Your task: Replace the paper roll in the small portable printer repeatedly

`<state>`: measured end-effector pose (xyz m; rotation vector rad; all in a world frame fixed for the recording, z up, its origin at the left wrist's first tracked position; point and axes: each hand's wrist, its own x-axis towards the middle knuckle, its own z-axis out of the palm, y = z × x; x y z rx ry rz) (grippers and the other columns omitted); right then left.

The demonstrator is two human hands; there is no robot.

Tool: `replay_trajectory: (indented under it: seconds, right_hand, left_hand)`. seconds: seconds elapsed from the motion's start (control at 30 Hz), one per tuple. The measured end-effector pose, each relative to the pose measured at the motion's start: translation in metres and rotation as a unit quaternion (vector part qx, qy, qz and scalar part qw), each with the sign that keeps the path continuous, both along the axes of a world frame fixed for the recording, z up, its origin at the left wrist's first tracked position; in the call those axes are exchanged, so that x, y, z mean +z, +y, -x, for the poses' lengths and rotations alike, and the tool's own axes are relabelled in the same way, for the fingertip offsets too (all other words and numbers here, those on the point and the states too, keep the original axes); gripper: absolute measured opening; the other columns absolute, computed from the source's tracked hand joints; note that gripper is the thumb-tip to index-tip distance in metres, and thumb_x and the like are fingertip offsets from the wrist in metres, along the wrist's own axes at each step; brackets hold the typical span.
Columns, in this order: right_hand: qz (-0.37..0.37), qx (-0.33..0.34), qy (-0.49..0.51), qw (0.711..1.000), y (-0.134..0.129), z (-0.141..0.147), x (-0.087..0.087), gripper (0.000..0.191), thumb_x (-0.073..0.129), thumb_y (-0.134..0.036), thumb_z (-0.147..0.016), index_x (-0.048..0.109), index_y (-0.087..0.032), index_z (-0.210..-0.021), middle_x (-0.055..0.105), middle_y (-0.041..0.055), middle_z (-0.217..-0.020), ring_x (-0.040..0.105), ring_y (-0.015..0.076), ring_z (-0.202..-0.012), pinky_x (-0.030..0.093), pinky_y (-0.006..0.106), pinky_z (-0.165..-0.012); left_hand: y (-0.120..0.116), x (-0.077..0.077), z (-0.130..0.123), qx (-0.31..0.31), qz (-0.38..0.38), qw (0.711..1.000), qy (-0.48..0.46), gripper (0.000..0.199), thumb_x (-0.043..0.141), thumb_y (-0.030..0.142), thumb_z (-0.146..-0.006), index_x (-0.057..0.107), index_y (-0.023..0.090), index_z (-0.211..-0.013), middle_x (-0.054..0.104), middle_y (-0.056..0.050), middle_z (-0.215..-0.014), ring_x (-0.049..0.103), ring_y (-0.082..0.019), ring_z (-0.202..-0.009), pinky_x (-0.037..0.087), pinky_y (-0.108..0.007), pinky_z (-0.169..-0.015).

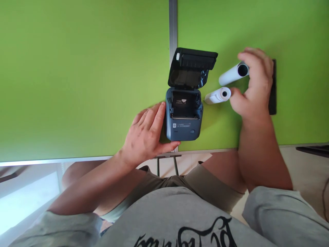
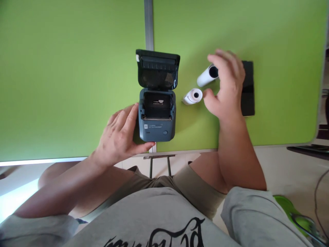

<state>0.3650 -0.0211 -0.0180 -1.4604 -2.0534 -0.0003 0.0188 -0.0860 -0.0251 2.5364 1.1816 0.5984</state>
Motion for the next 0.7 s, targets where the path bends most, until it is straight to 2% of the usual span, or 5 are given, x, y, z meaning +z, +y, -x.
replay_trajectory:
  seconds: [0.13,0.23,0.33,0.47,0.7]
  right_hand:
    - [0.017,-0.063,-0.010,0.998,0.000,0.005,-0.003,0.061,0.080,-0.034,-0.077,0.062,-0.029,-0.135,0.068,0.0147,-0.125,0.063,0.0358,-0.116,0.048,0.052,-0.104]
    - [-0.002,-0.094,-0.001,0.996,0.003,0.005,-0.007,0.050,0.079,-0.046,-0.081,0.069,-0.025,-0.126,0.067,0.0157,-0.116,0.065,0.0346,-0.108,0.048,0.050,-0.098]
    - [-0.024,-0.103,0.012,0.994,0.005,0.003,-0.011,0.043,0.076,-0.050,-0.084,0.075,-0.023,-0.117,0.066,0.0150,-0.106,0.067,0.0322,-0.101,0.048,0.047,-0.092]
    - [-0.019,-0.108,0.023,0.994,0.006,0.001,-0.015,0.038,0.079,-0.047,-0.082,0.076,-0.024,-0.113,0.066,0.0124,-0.101,0.065,0.0290,-0.096,0.048,0.046,-0.091]
    - [-0.068,-0.129,0.022,0.989,0.006,0.003,-0.014,0.038,0.080,-0.024,-0.074,0.074,-0.025,-0.111,0.072,0.0094,-0.099,0.070,0.0290,-0.095,0.053,0.044,-0.086]
  left_hand:
    - [0.000,0.001,0.001,-0.002,0.011,1.000,0.000,0.107,0.050,0.083,-0.092,0.026,0.009,-0.165,0.058,-0.026,-0.153,0.060,-0.037,-0.138,0.046,-0.049,-0.116]
    - [0.000,0.001,0.001,-0.005,0.013,1.000,0.006,0.107,0.049,0.083,-0.093,0.026,0.007,-0.164,0.058,-0.026,-0.153,0.059,-0.037,-0.138,0.047,-0.050,-0.116]
    - [0.000,0.002,0.001,-0.004,0.009,1.000,0.003,0.106,0.049,0.083,-0.093,0.027,0.007,-0.164,0.058,-0.026,-0.152,0.060,-0.037,-0.138,0.046,-0.050,-0.116]
    - [0.000,0.001,0.000,-0.005,-0.006,1.000,0.004,0.105,0.047,0.083,-0.094,0.028,0.006,-0.163,0.060,-0.026,-0.150,0.060,-0.036,-0.137,0.046,-0.048,-0.115]
    - [0.000,0.001,0.000,-0.005,-0.011,1.000,0.007,0.105,0.048,0.082,-0.094,0.026,0.006,-0.163,0.059,-0.026,-0.150,0.061,-0.037,-0.137,0.046,-0.048,-0.115]
